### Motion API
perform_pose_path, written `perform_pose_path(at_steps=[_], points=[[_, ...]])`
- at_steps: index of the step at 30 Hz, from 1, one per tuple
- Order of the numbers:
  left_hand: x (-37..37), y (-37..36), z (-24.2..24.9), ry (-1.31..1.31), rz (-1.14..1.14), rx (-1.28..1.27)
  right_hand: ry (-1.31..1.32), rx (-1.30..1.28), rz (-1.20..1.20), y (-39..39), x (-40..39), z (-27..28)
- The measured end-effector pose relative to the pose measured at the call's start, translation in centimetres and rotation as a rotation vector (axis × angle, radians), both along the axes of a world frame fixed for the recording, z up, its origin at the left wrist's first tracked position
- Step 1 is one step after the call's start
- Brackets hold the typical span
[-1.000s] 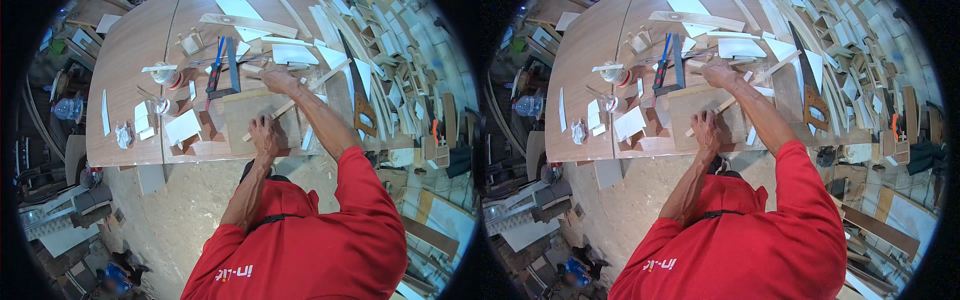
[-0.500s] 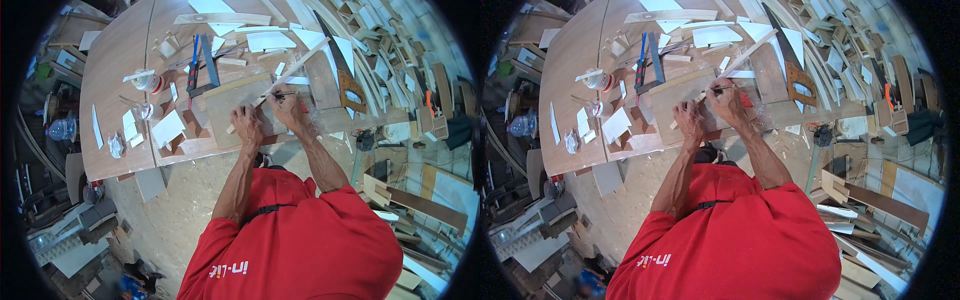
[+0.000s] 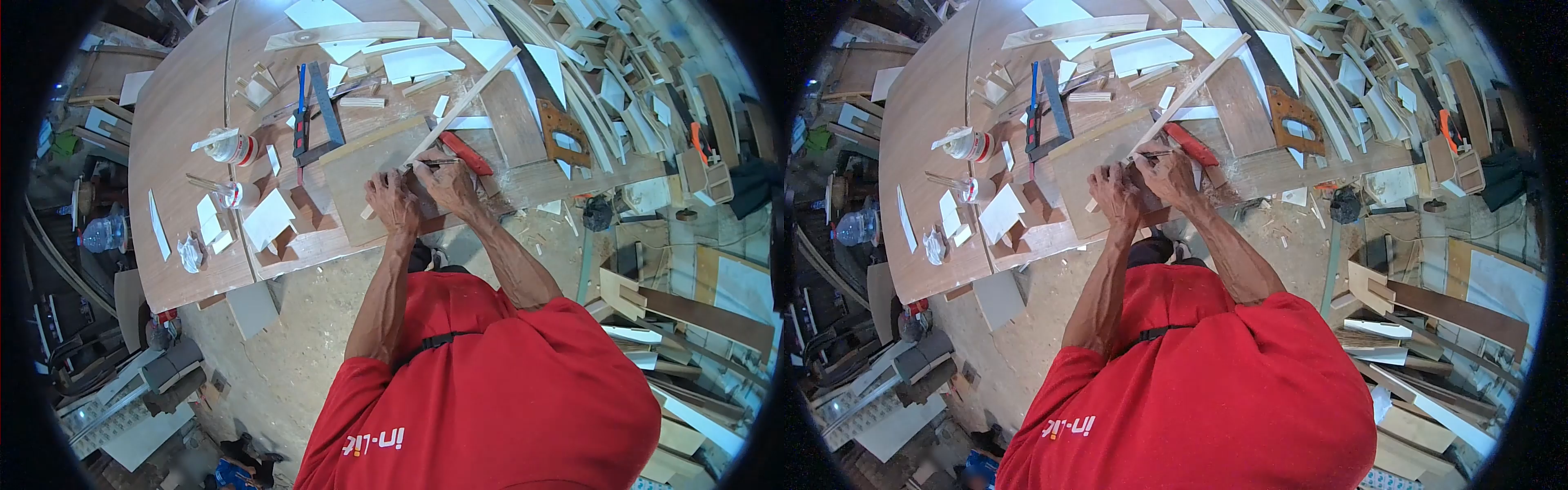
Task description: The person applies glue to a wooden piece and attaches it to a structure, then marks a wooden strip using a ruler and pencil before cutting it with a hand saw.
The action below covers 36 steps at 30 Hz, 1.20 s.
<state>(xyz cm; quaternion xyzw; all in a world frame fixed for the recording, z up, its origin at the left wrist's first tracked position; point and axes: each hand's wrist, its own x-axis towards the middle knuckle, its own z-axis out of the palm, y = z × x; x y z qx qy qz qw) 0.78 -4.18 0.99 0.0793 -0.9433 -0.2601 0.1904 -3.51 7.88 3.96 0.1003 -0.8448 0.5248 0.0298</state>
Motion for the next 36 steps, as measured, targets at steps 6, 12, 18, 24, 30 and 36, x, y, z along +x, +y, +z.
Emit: perform_pose_path(at_steps=[6, 12, 18, 24, 30, 36], points=[[-0.1, 0.1, 0.0, 0.035, 0.016, 0.000, 0.009, 0.017, -0.005, 0.2, -0.1, -0.4], [0.0, 0.1, -0.1, 0.027, 0.015, -0.008, -0.001, 0.071, 0.061, 0.9, -0.1, 0.3], [-0.2, -0.1, -0.6, 0.080, 0.003, 0.010, 0.022, 0.140, 0.047, 0.7, -0.3, 0.4], [-0.1, -0.2, -0.7, 0.077, -0.008, 0.020, 0.026, -0.009, 0.040, 0.3, 0.1, 0.0], [-0.2, 0.0, -0.7, 0.084, 0.008, -0.008, -0.048, 0.162, 0.019, 1.8, 0.3, -0.2], [-0.4, -1.0, -0.3, 0.042, -0.027, -0.028, -0.001, 0.181, -0.097, 2.9, 0.7, -1.2]])
